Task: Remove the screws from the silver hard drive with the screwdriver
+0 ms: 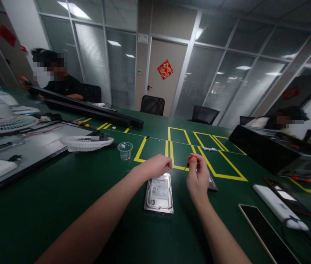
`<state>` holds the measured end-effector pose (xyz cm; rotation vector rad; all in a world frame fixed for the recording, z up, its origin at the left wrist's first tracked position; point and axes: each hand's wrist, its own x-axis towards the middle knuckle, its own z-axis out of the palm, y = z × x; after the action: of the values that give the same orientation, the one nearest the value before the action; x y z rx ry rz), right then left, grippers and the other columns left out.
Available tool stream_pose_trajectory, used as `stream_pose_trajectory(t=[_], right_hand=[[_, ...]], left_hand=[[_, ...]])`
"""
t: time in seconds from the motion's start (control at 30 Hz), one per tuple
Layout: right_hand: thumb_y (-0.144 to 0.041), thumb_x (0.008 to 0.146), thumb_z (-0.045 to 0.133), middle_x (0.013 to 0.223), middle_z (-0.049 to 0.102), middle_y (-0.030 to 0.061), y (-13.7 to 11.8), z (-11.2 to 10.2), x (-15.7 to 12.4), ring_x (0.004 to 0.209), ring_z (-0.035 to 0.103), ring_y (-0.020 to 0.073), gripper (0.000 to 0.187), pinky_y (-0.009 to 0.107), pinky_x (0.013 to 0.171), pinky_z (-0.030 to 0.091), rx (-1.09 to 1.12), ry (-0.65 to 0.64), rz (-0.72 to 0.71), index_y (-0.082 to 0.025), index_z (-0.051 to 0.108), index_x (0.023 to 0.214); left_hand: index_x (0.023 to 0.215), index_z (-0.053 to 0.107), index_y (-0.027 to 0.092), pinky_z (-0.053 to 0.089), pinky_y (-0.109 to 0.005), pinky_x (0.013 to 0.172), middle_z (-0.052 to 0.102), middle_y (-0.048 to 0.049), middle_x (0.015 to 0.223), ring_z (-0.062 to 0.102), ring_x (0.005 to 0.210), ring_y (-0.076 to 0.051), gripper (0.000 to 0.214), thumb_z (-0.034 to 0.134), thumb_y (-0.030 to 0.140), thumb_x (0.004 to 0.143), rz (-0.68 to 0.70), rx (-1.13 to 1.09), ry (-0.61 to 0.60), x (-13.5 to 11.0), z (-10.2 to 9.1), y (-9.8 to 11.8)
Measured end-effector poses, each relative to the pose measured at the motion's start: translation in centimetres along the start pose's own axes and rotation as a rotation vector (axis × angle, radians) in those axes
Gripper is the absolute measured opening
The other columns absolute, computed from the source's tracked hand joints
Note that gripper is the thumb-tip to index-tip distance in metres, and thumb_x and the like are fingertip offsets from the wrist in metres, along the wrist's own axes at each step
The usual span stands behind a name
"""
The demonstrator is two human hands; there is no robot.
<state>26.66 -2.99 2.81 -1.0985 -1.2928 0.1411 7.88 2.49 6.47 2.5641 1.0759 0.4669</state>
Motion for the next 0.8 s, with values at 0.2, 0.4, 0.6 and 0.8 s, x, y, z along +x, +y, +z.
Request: stream_pose_trajectory(t=[0.2, 0.4, 0.6, 0.8], right_hand=[[-0.049, 0.105, 0.053, 0.107, 0.070, 0.0090, -0.1, -0.1, 0.1, 0.094, 0.066, 0.0235, 0.033, 0.039, 0.083, 0.051, -0.024, -0.006, -0.012, -0.021, 0.066, 0.115], [-0.048, 0.106, 0.052, 0.102, 0.070, 0.0083, -0.7, -0.1, 0.1, 0.088, 0.065, 0.0223, 0.032, 0.037, 0.078, 0.050, -0.031, -0.007, -0.025, -0.020, 0.065, 0.113], [-0.049, 0.106, 0.052, 0.103, 0.071, 0.0088, -0.8, 0.0, 0.1, 0.088, 0.066, 0.0223, 0.033, 0.036, 0.076, 0.050, -0.022, -0.004, -0.024, -0.020, 0.065, 0.114], [-0.051, 0.105, 0.053, 0.102, 0.071, 0.0091, -0.2, 0.1, 0.1, 0.086, 0.065, 0.0225, 0.035, 0.036, 0.074, 0.050, -0.012, 0.001, 0.004, -0.020, 0.065, 0.114]], left_hand=[[0.092, 0.076, 0.020, 0.043, -0.027, 0.066, 0.079, -0.0068, 0.093, 0.070, 0.083, -0.021, 0.014, 0.062, 0.015, 0.094, 0.009, 0.055, -0.079, 0.9, 1.6, -0.2], [0.092, 0.074, 0.021, 0.039, -0.028, 0.062, 0.077, -0.0065, 0.092, 0.067, 0.080, -0.021, 0.013, 0.062, 0.016, 0.093, 0.035, 0.080, -0.088, 1.2, 2.7, -1.0], [0.094, 0.074, 0.021, 0.041, -0.028, 0.066, 0.077, -0.0070, 0.093, 0.067, 0.082, -0.022, 0.013, 0.062, 0.015, 0.093, 0.072, 0.099, -0.076, 1.6, 3.4, -1.1], [0.090, 0.073, 0.021, 0.041, -0.029, 0.067, 0.076, -0.0052, 0.091, 0.067, 0.080, -0.021, 0.013, 0.062, 0.014, 0.091, 0.104, 0.103, -0.073, 1.9, 3.8, -1.6]])
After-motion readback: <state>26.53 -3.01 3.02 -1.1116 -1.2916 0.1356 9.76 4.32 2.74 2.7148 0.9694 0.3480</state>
